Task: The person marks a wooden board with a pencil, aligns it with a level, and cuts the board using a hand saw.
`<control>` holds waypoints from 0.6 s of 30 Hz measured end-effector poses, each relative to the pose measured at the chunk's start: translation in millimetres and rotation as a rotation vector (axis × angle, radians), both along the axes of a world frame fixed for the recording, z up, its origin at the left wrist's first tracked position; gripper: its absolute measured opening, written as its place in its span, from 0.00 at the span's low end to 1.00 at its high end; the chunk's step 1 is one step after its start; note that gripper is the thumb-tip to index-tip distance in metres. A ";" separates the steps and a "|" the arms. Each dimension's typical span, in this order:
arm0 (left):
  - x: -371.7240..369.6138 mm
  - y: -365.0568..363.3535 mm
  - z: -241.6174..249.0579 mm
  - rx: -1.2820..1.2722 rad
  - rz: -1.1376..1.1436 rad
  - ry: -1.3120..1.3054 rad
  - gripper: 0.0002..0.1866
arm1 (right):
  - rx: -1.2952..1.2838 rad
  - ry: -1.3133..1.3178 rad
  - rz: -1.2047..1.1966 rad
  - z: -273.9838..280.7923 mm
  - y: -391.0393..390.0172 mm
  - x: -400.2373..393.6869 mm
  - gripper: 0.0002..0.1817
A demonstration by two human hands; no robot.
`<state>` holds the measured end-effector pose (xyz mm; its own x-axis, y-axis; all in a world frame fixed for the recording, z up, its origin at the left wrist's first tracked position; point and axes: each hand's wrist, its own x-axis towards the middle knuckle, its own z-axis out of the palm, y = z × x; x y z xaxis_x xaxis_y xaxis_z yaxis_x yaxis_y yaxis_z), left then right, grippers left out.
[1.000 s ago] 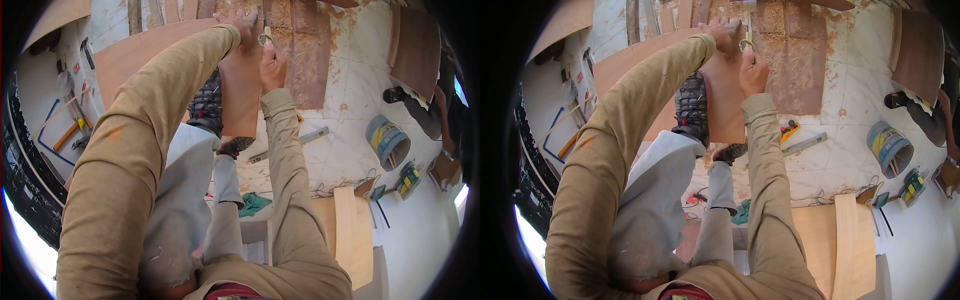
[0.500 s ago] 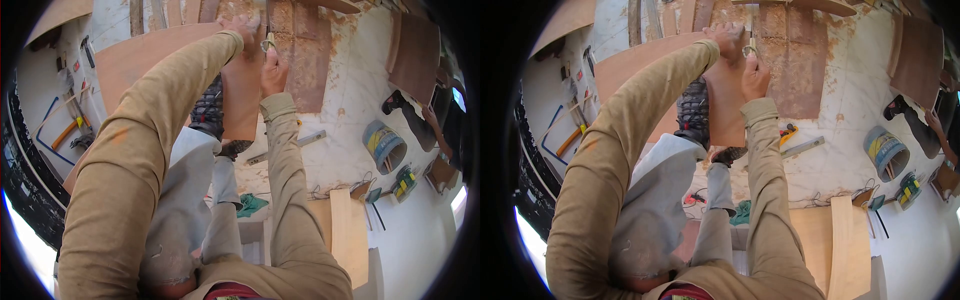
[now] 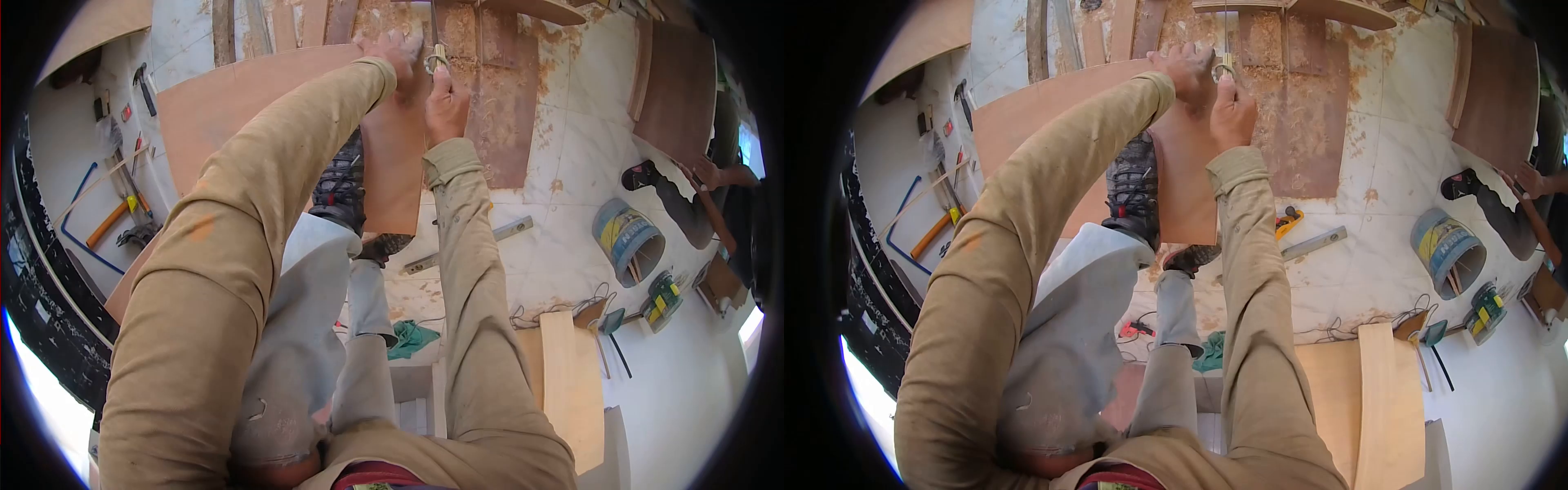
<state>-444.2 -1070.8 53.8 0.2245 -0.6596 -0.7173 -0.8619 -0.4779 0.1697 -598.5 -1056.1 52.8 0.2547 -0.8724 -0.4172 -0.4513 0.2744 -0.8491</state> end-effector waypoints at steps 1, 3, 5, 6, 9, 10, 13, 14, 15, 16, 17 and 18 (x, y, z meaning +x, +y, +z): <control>0.1 0.1 11.8 0.018 -0.025 0.003 0.62 | -0.001 0.034 0.035 10.7 10.4 -11.6 0.23; 1.9 -0.1 21.1 0.035 -0.050 0.014 0.63 | 0.041 0.035 0.014 50.5 65.5 -56.5 0.22; 3.7 -2.2 19.7 0.031 -0.050 0.031 0.63 | 0.087 0.032 -0.018 78.7 107.1 -90.0 0.22; 4.0 -2.9 19.6 0.017 -0.047 0.035 0.63 | 0.106 0.029 -0.028 86.0 115.3 -97.3 0.22; 2.1 0.5 20.4 0.001 -0.044 0.023 0.64 | 0.055 0.031 0.026 83.4 90.9 -77.0 0.23; 1.8 -1.2 20.9 -0.003 -0.042 0.002 0.63 | -0.022 0.025 0.046 52.0 60.1 -51.2 0.23; 2.4 -4.6 20.2 0.026 -0.023 -0.003 0.63 | -0.054 0.040 0.033 16.2 2.9 1.4 0.24; 0.2 -3.7 20.5 0.045 -0.021 0.014 0.63 | -0.086 0.018 0.029 11.4 6.7 0.8 0.24; -0.1 -6.0 21.3 0.058 -0.041 0.007 0.62 | -0.134 -0.006 0.027 7.7 4.8 0.2 0.24; 0.4 -7.5 24.8 0.067 -0.056 -0.001 0.62 | -0.050 0.022 0.038 17.2 20.0 -17.1 0.24; 0.1 -5.7 26.8 0.085 -0.068 -0.006 0.62 | 0.042 0.053 0.053 38.8 52.0 -45.5 0.23; -1.2 -4.4 27.3 0.094 -0.068 0.005 0.62 | 0.036 0.046 0.019 61.5 87.9 -72.8 0.23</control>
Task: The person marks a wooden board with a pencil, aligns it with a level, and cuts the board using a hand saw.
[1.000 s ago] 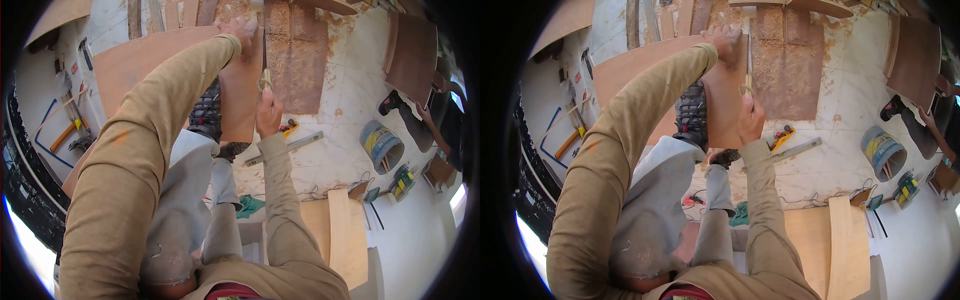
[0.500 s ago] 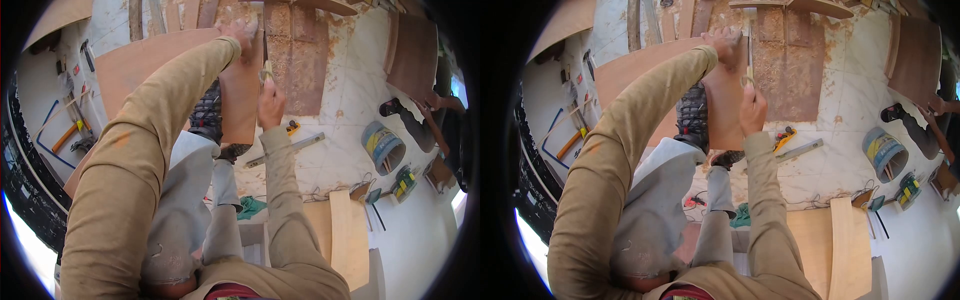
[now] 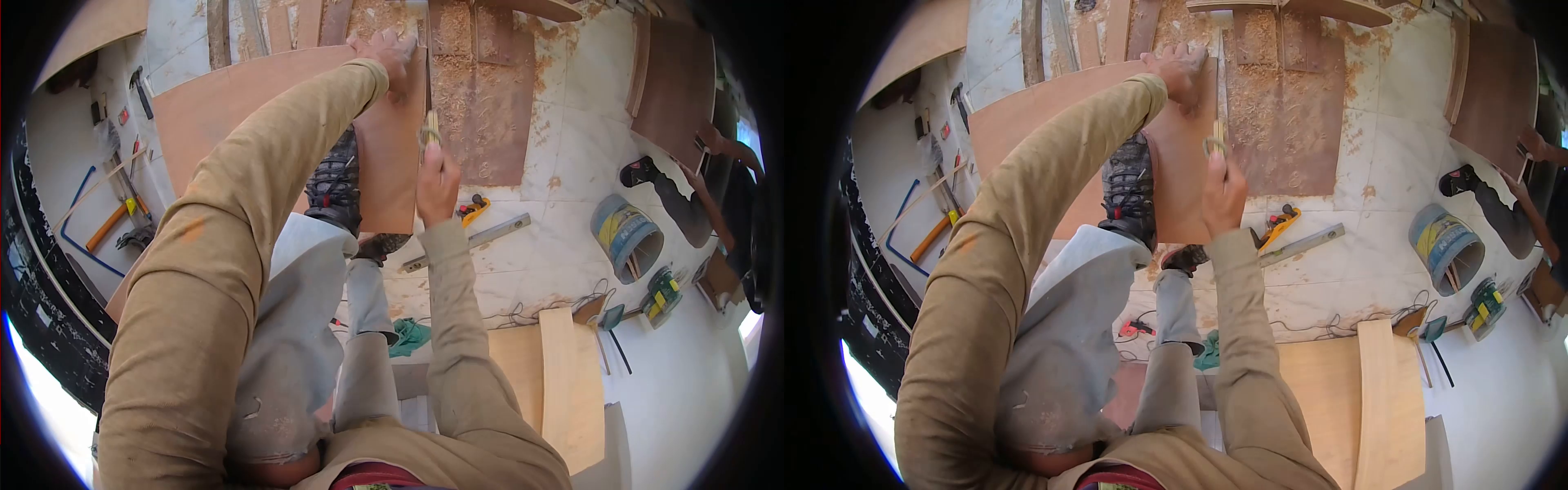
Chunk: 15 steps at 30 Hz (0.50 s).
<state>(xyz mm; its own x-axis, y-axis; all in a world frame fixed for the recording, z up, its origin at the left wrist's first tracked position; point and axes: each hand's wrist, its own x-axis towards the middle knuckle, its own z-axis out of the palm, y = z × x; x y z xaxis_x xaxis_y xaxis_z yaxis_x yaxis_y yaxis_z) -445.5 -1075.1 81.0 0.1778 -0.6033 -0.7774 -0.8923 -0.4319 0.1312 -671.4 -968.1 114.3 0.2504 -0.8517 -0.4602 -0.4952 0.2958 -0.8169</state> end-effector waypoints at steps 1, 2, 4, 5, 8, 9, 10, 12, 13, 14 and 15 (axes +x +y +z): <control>0.9 -1.8 -0.8 0.003 -0.001 0.006 0.62 | -0.003 -0.011 -0.023 13.2 12.6 -10.2 0.23; 3.5 -3.2 -2.3 0.009 0.002 0.011 0.62 | -0.007 -0.022 -0.046 26.6 25.3 -20.5 0.23; 5.6 -1.3 -2.1 -0.021 0.014 0.005 0.61 | 0.026 -0.046 -0.069 43.1 29.1 -21.8 0.23; 3.3 1.4 -2.3 -0.035 0.011 0.007 0.60 | 0.036 -0.031 -0.030 26.9 14.9 -10.7 0.23; 0.7 3.7 -6.2 -0.063 0.022 -0.020 0.60 | -0.122 -0.052 -0.067 -47.5 -69.8 62.6 0.24; 3.1 -1.0 -11.6 -0.074 0.040 -0.022 0.60 | -0.057 -0.058 -0.077 -71.2 -94.8 79.7 0.24; 2.2 -1.1 -12.7 -0.078 0.055 -0.018 0.59 | -0.014 -0.060 -0.080 -70.8 -100.8 83.6 0.25; 2.1 0.4 -18.7 -0.070 0.054 -0.004 0.59 | 0.049 -0.061 -0.069 -69.1 -101.5 80.2 0.25; 2.7 2.2 -8.4 -0.056 0.039 0.006 0.59 | 0.073 -0.057 -0.051 -59.1 -92.1 72.1 0.25; 3.7 2.3 -1.1 -0.045 0.020 0.014 0.59 | 0.081 -0.066 -0.054 -51.7 -69.9 54.1 0.25; 3.5 2.9 -0.1 -0.045 0.021 0.008 0.59 | 0.131 -0.060 -0.057 -34.6 -40.6 27.8 0.26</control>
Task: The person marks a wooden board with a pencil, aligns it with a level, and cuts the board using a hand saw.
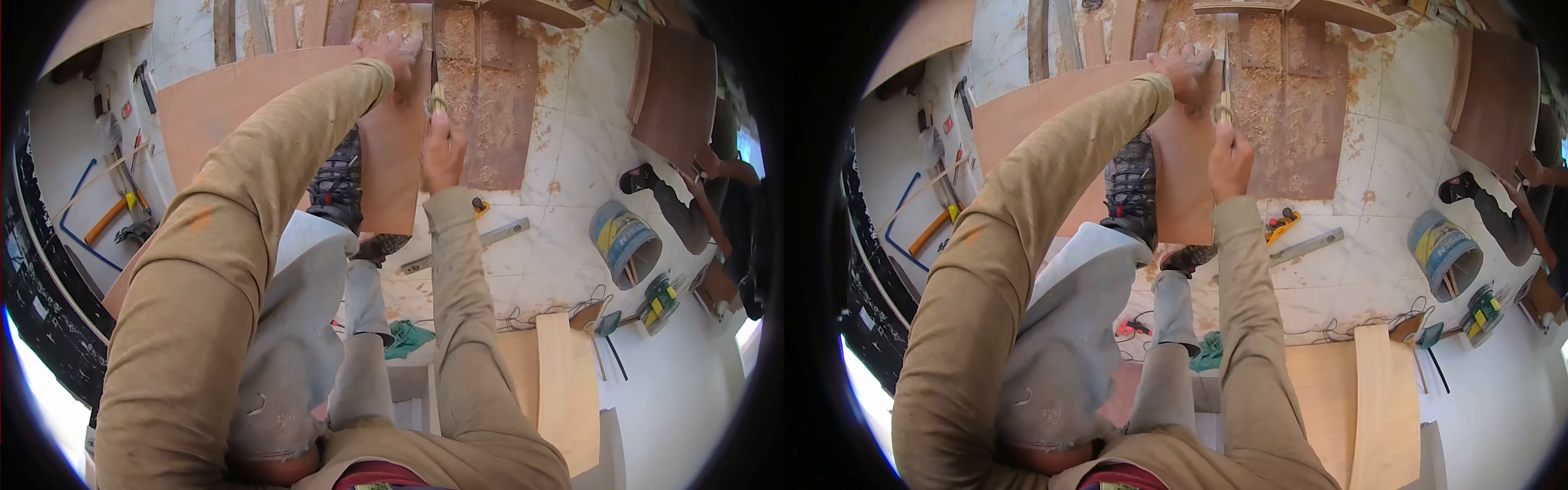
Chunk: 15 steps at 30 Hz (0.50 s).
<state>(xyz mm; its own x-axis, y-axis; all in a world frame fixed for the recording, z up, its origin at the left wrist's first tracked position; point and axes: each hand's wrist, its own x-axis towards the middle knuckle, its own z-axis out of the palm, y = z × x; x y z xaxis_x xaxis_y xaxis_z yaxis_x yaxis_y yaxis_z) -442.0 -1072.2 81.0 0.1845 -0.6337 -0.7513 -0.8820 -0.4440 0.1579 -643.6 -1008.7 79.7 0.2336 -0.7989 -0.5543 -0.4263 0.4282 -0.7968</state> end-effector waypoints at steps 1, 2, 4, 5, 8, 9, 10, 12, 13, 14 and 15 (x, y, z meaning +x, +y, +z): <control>-0.8 -1.0 -0.5 -0.002 -0.003 -0.004 0.60 | 0.051 0.006 -0.001 17.0 29.1 -26.2 0.26; -1.1 -2.7 -1.8 -0.005 -0.004 -0.007 0.60 | 0.050 0.083 0.031 42.7 53.7 -48.8 0.25; -2.1 -2.2 0.4 -0.003 -0.014 -0.009 0.61 | 0.038 0.009 -0.042 71.2 75.4 -63.1 0.25; -2.4 -1.1 0.8 -0.002 -0.019 -0.013 0.61 | 0.019 0.001 -0.041 77.6 77.0 -63.0 0.25; -4.3 -2.4 -7.8 0.003 -0.007 -0.037 0.63 | -0.159 0.058 0.088 25.7 13.8 -12.1 0.24; -4.8 -2.3 -7.7 0.005 -0.009 -0.021 0.64 | -0.207 0.020 0.032 -3.2 -16.0 15.7 0.24; -2.7 -2.5 -5.6 0.009 -0.009 -0.011 0.64 | -0.169 -0.013 0.002 -23.4 -42.8 40.6 0.25; -1.5 1.0 -3.1 0.025 -0.019 -0.008 0.65 | -0.200 -0.022 0.036 -25.4 -43.9 45.2 0.25; -2.0 0.6 -2.6 0.027 -0.024 -0.010 0.65 | -0.225 -0.018 0.051 -23.4 -46.6 43.3 0.25; -1.4 -2.6 -2.6 0.023 -0.021 -0.015 0.65 | -0.224 -0.002 0.031 -11.4 -24.1 25.0 0.25; -2.4 -3.6 -1.7 0.029 -0.019 -0.012 0.64 | -0.161 0.013 0.061 5.4 4.9 -2.0 0.24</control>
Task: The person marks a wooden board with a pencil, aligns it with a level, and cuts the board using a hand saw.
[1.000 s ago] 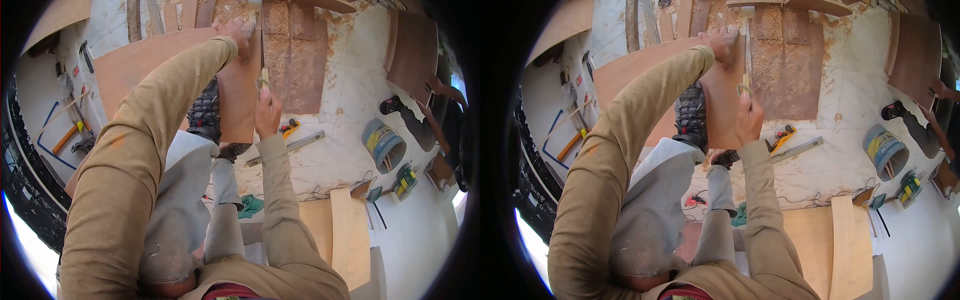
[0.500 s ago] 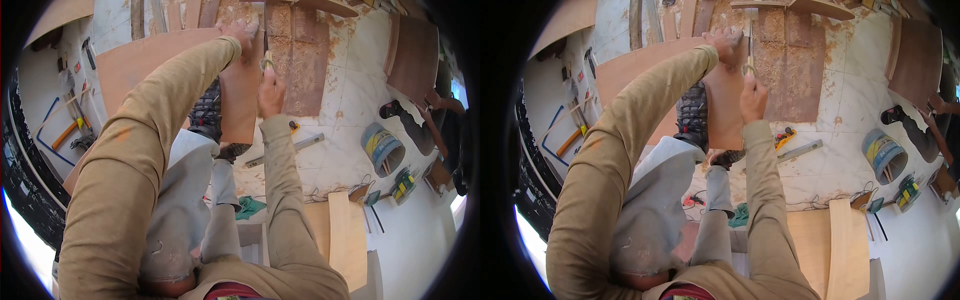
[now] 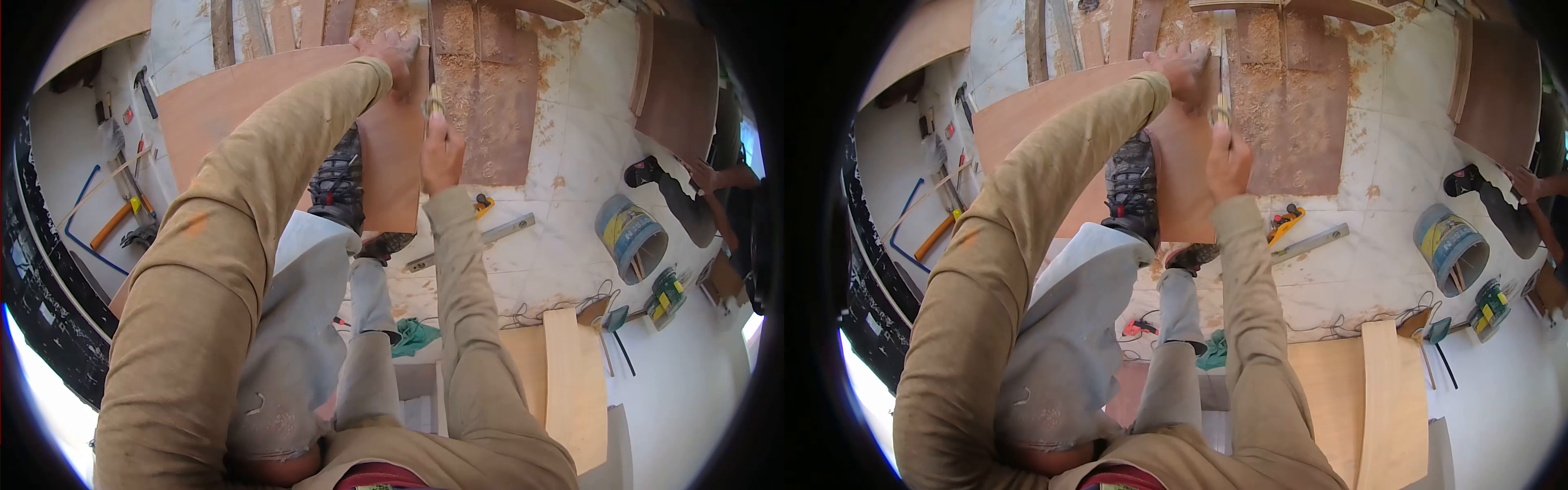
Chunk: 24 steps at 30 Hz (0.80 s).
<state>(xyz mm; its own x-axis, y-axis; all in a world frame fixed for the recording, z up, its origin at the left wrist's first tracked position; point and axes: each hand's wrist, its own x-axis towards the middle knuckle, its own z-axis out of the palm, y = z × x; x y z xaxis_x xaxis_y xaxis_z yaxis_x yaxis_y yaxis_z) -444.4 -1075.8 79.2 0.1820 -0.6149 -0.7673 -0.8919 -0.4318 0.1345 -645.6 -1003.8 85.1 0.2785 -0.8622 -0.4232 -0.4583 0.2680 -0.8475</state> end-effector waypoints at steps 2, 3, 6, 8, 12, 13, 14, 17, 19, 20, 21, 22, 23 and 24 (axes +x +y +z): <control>0.3 -1.5 2.0 0.010 0.003 -0.001 0.64 | 0.130 0.054 -0.045 66.0 53.8 -44.3 0.24; 1.9 -2.7 0.7 -0.005 0.004 0.007 0.63 | 0.156 -0.015 -0.108 75.4 73.5 -60.4 0.23; 0.1 5.2 -4.0 -0.017 0.003 0.017 0.62 | 0.153 -0.027 -0.106 58.2 59.0 -53.6 0.21; 1.5 1.2 -6.0 -0.035 0.005 -0.010 0.61 | -0.028 -0.030 -0.045 7.0 10.6 -13.8 0.21; 2.2 0.8 -2.5 -0.045 0.003 -0.003 0.62 | 0.210 -0.239 -0.092 -29.5 -56.6 41.5 0.20; 0.9 1.8 -3.4 -0.042 0.005 0.000 0.62 | 0.282 -0.277 -0.105 -16.2 -55.4 42.4 0.20; 0.7 1.1 -4.8 -0.043 0.012 0.002 0.62 | 0.349 -0.315 -0.111 -8.7 -54.9 41.7 0.20; 0.3 6.7 -6.7 -0.092 0.024 -0.003 0.61 | 0.177 -0.244 -0.058 -21.9 -33.6 17.7 0.20; 3.1 8.4 -14.0 -0.087 0.028 0.008 0.61 | 0.131 -0.058 -0.020 -0.9 5.3 -12.0 0.23; 4.3 5.1 -16.7 -0.092 0.026 0.015 0.61 | 0.138 -0.001 -0.009 17.0 30.2 -31.9 0.22; 3.8 1.8 -13.4 -0.071 0.027 0.018 0.62 | 0.145 0.056 0.001 36.6 53.2 -50.5 0.22; 1.9 1.4 -7.6 -0.047 0.025 0.021 0.62 | 0.129 0.027 -0.039 59.1 72.3 -64.1 0.22; 2.5 -0.6 -4.0 -0.022 0.018 0.021 0.63 | 0.107 0.015 -0.045 65.5 72.7 -62.3 0.22; 4.8 -3.0 -0.9 -0.021 0.014 0.009 0.63 | 0.084 0.003 -0.051 72.0 73.0 -60.6 0.22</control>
